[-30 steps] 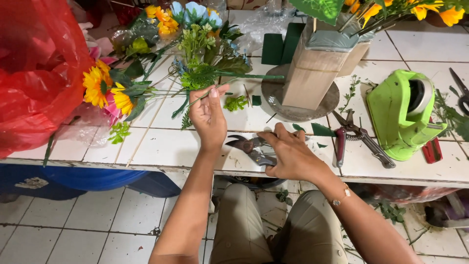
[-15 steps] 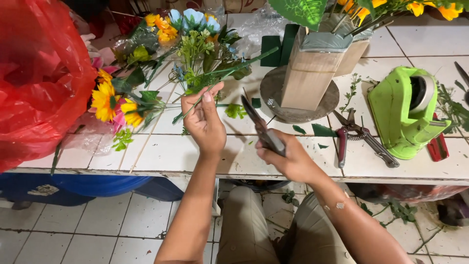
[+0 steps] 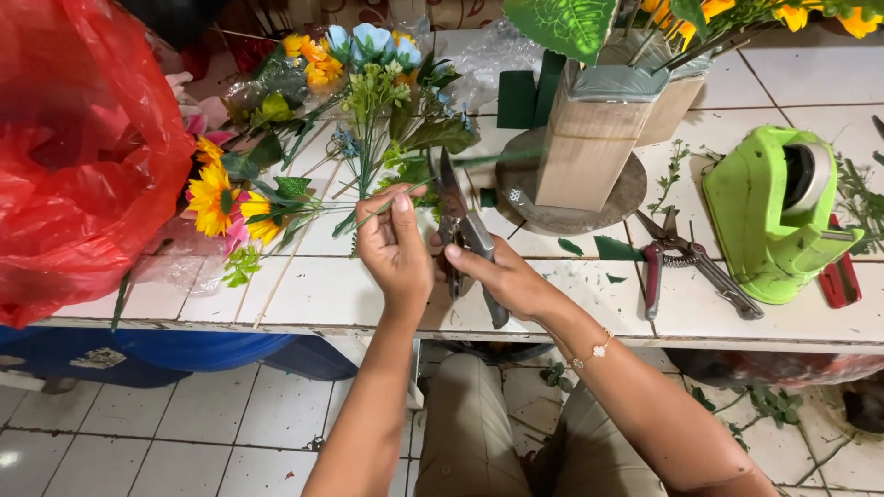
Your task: The person arranges artificial flowers and greenery into a vase. They use shears to trim stems and adjust the placement of yellow sunflowers and green leaves within the arrangement.
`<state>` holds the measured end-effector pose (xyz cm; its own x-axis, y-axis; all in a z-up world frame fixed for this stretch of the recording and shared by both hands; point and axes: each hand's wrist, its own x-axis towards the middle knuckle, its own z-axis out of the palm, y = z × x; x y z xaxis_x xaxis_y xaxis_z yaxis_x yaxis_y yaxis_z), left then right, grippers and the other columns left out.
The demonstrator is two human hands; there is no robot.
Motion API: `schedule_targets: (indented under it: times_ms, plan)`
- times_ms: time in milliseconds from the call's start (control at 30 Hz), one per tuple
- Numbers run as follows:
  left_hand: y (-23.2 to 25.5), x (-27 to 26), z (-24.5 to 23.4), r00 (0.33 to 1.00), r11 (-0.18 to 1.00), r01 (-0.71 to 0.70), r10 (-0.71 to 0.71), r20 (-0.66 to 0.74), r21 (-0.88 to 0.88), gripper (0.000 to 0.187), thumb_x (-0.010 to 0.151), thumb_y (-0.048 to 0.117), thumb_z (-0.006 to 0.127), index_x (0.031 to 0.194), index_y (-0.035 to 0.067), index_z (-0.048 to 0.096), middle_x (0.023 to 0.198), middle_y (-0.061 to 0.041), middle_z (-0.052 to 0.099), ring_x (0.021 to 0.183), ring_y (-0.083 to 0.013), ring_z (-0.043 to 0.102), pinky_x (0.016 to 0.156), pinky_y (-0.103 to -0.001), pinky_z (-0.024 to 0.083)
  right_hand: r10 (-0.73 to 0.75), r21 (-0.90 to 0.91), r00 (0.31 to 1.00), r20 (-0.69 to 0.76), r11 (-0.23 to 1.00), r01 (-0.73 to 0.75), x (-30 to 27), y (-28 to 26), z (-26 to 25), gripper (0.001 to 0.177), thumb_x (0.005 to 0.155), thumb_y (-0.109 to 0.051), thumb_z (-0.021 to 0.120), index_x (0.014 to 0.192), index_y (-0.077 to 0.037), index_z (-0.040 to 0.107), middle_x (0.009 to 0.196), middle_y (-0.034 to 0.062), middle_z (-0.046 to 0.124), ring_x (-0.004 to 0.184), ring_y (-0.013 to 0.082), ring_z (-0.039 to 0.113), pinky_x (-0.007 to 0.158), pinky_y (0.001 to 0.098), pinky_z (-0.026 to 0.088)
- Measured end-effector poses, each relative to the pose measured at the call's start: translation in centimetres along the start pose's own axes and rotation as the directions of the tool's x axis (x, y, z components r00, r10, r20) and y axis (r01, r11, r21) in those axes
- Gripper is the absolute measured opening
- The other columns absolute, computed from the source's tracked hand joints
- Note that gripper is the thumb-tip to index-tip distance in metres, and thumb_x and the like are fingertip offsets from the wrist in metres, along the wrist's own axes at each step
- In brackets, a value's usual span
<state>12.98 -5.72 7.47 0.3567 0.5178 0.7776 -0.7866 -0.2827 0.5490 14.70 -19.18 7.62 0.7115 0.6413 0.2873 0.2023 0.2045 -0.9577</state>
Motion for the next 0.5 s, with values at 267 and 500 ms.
schedule_targets:
  times_ms: [267,500]
  plan:
    - [-1.5,1.3,0.5,0.956,0.95,0.27,-0.244,0.164,-0.156,0.017,0.113,0.022,0.038,0.108,0.011,0.048,0.145,-0.018,0.05,0.142,-0.0394,0.045,0.108,-0.053,0.05,0.028,0.048,0.997,-0.067,0.999,-0.024,0.8,0.8,0.0,0.041,0.105,-0.033,0.059,0.088,0.004,0.064,0.07,0.0202,0.065,0.071,0.0279,0.07,0.062,0.0391,0.058]
    - [-4.1,1.2,1.6,0.869,0.725,0.495,-0.422,0.26,-0.478,0.02,0.112,0.04,0.037,0.107,0.021,0.038,0.157,-0.013,0.047,0.136,-0.034,0.055,0.093,-0.038,0.054,0.0,0.033,0.996,-0.09,0.999,0.003,2.0,3.0,-1.3,0.039,0.104,-0.031,0.06,0.084,0.001,0.066,0.07,0.0165,0.068,0.07,0.0234,0.067,0.063,0.0374,0.057]
